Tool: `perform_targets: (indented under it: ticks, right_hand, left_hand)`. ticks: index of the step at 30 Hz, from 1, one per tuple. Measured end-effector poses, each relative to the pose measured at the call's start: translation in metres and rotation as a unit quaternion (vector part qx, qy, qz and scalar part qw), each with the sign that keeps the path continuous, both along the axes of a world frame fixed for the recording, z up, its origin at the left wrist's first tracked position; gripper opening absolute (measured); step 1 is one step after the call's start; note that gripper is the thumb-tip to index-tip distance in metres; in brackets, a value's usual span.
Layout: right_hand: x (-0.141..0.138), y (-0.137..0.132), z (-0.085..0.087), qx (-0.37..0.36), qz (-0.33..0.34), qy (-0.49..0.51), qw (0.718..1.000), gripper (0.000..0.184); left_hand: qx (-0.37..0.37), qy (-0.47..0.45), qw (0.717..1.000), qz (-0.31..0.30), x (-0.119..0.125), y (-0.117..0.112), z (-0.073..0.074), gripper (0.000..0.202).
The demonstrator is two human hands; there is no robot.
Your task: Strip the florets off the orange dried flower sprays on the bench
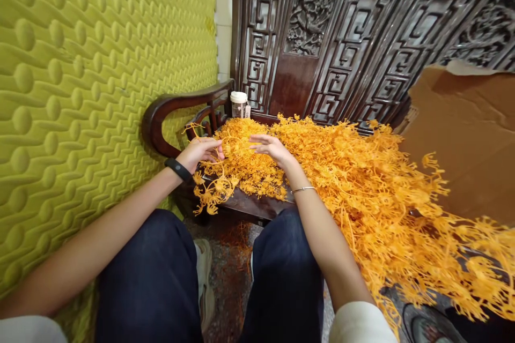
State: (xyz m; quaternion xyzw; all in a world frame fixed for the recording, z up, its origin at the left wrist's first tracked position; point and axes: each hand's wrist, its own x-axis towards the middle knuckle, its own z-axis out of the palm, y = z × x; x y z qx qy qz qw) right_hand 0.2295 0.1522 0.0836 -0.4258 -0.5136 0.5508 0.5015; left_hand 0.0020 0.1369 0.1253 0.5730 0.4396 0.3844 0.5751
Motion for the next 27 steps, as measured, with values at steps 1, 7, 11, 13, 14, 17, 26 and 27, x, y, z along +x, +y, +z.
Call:
perform_targets:
  ticks: [1, 7, 11, 13, 14, 17, 26, 27]
  right_hand:
    - [-0.003, -0.003, 0.001, -0.005, 0.044, -0.009, 0.999, 0.047]
    - [-0.027, -0.015, 0.009, -0.015, 0.149, -0.019, 0.989, 0.046]
    - [-0.032, -0.013, 0.01, 0.024, 0.105, -0.018, 0.994, 0.035]
    - [-0.029, -0.011, 0.009, 0.026, 0.074, -0.015, 0.997, 0.033]
    - [-0.028, -0.01, 0.009, 0.024, 0.061, -0.013, 0.998, 0.032]
    - [-0.022, -0.008, 0.009, 0.03, 0.035, -0.005, 0.999, 0.03]
    - [-0.009, -0.006, 0.011, 0.064, -0.054, 0.042, 0.996, 0.031]
    - [-0.007, -0.006, 0.011, 0.067, -0.061, 0.046, 0.995, 0.03]
  left_hand:
    - [-0.002, -0.004, 1.0, 0.005, 0.001, 0.0, 0.0, 0.024]
    - [-0.004, -0.021, 0.999, 0.03, 0.006, 0.002, 0.0, 0.024]
    - [-0.001, -0.026, 0.999, 0.035, 0.006, 0.003, 0.0, 0.023]
    - [-0.005, -0.023, 0.999, 0.035, 0.005, 0.003, 0.0, 0.022]
    - [-0.007, -0.022, 0.999, 0.036, 0.005, 0.003, 0.0, 0.022]
    - [-0.008, -0.016, 0.999, 0.035, 0.005, 0.004, -0.001, 0.022]
    - [0.005, -0.012, 1.0, 0.025, 0.005, 0.005, -0.003, 0.022]
    - [0.006, -0.009, 1.0, 0.022, 0.005, 0.005, -0.003, 0.023]
